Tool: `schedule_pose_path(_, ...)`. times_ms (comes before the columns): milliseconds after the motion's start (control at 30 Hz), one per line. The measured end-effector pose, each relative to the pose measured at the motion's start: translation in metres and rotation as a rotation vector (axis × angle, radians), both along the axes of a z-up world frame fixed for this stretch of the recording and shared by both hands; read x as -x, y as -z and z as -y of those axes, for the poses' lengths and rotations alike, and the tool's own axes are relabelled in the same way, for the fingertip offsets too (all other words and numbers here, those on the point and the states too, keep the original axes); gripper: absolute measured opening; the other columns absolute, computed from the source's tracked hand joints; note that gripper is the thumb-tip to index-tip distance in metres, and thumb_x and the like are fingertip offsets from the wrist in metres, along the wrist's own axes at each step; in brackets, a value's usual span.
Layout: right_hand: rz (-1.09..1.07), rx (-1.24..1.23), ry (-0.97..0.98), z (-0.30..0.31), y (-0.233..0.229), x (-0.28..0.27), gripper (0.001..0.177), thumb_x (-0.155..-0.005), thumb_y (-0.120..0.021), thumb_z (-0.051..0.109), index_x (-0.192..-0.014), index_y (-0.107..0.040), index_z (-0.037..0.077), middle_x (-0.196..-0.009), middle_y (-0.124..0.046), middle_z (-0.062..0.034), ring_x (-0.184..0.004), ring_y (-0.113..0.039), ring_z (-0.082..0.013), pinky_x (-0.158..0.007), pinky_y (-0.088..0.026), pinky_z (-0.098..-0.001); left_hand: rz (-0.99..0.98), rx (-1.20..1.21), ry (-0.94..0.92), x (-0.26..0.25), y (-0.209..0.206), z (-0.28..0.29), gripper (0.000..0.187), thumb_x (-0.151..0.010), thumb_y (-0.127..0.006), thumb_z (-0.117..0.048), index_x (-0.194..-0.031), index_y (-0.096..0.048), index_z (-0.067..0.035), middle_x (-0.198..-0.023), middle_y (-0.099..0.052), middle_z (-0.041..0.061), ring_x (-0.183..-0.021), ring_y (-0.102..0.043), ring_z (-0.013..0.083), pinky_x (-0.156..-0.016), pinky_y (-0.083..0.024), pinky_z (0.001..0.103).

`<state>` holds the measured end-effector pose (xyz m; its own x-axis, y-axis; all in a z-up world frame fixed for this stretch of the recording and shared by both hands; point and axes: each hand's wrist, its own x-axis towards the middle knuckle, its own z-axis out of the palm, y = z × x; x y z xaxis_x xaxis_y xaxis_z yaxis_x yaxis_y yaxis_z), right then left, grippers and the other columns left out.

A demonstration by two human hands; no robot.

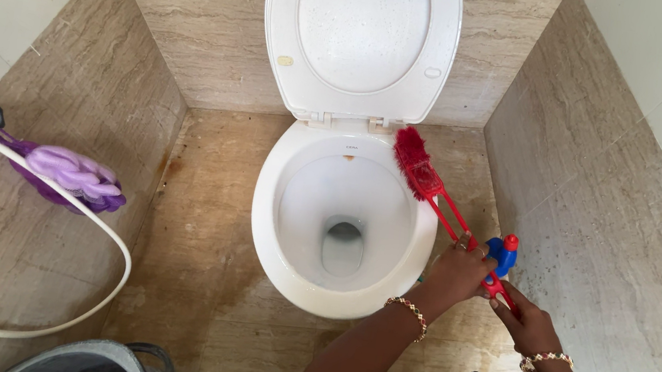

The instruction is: The person cleans a toilet by first scrubbing the rim and seat with a red toilet brush. They then pour blue toilet cleaner into the bowl and continue scrubbing the interior surfaces with the brush.

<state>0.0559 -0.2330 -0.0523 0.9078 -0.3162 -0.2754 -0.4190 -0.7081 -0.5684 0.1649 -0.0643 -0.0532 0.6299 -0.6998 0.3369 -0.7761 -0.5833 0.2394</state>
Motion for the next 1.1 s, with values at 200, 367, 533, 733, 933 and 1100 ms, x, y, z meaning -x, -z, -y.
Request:
schedule_pose_path(200,0.089,0.029,-0.033,-0.012,0.012,0.029,0.065,-0.087,-0.065,0.051,-0.146,-0.057,0.026,-0.057,-0.066,-0.0164,-0.047,-0.064,-0.0236,-0.057,-0.054,-0.0398,-0.011,0.0,0.006,0.037,0.002,-0.022,0.063,-0.071,-0.086,-0.047,-0.124,-0.07,-0.017,-0.14,-0.061,0.011,-0.139,-0.051,0.0454,-0.105,-0.048,0.056)
schedule_pose_path(367,0.108,0.006,-0.04,-0.034,0.004,-0.005,0.059,-0.089,-0.066,0.048,-0.141,-0.061,0.022,-0.068,-0.069,-0.0194,-0.058,-0.069,-0.0301,-0.063,-0.055,-0.0438,-0.083,0.065,-0.003,0.0,-0.002,-0.046,0.064,-0.068,-0.085,-0.049,-0.125,-0.069,-0.024,-0.141,-0.061,0.002,-0.141,-0.05,0.0345,-0.112,-0.04,0.051)
schedule_pose_path(533,0.234,0.076,-0.228,-0.098,0.01,-0.074,0.057,-0.084,-0.073,0.047,-0.134,-0.064,0.02,-0.087,-0.075,-0.0153,-0.076,-0.075,-0.0312,-0.069,-0.058,-0.0439,-0.163,-0.137,-0.217,-0.047,-0.006,-0.117,0.067,-0.07,-0.084,-0.054,-0.128,-0.064,-0.028,-0.143,-0.056,-0.001,-0.137,-0.048,0.0304,-0.112,-0.033,0.059)
schedule_pose_path(733,0.219,0.054,-0.265,-0.144,0.006,-0.087,0.058,-0.081,-0.076,0.049,-0.132,-0.067,0.02,-0.085,-0.075,-0.0164,-0.079,-0.075,-0.0323,-0.072,-0.059,-0.0436,-0.149,-0.096,-0.298,-0.045,-0.006,-0.174,0.069,-0.075,-0.079,-0.056,-0.137,-0.06,-0.03,-0.153,-0.05,0.0,-0.143,-0.044,0.0339,-0.113,-0.03,0.067)
schedule_pose_path(933,0.197,0.098,-0.086,-0.114,-0.013,-0.064,0.06,-0.085,-0.072,0.043,-0.14,-0.063,0.02,-0.083,-0.075,-0.0192,-0.078,-0.074,-0.0349,-0.072,-0.057,-0.0465,-0.185,-0.115,-0.17,-0.049,-0.022,-0.12,0.071,-0.081,-0.074,-0.054,-0.145,-0.051,-0.033,-0.164,-0.032,0.0,-0.151,-0.03,0.031,-0.113,-0.026,0.067)
schedule_pose_path(1100,0.263,0.05,-0.144,-0.133,0.002,-0.078,0.059,-0.086,-0.073,0.045,-0.137,-0.064,0.019,-0.084,-0.074,-0.0183,-0.074,-0.075,-0.0334,-0.07,-0.058,-0.0449,-0.258,-0.14,-0.218,-0.048,-0.026,-0.148,0.069,-0.083,-0.074,-0.052,-0.146,-0.05,-0.034,-0.167,-0.031,-0.002,-0.153,-0.028,0.0297,-0.116,-0.028,0.065)
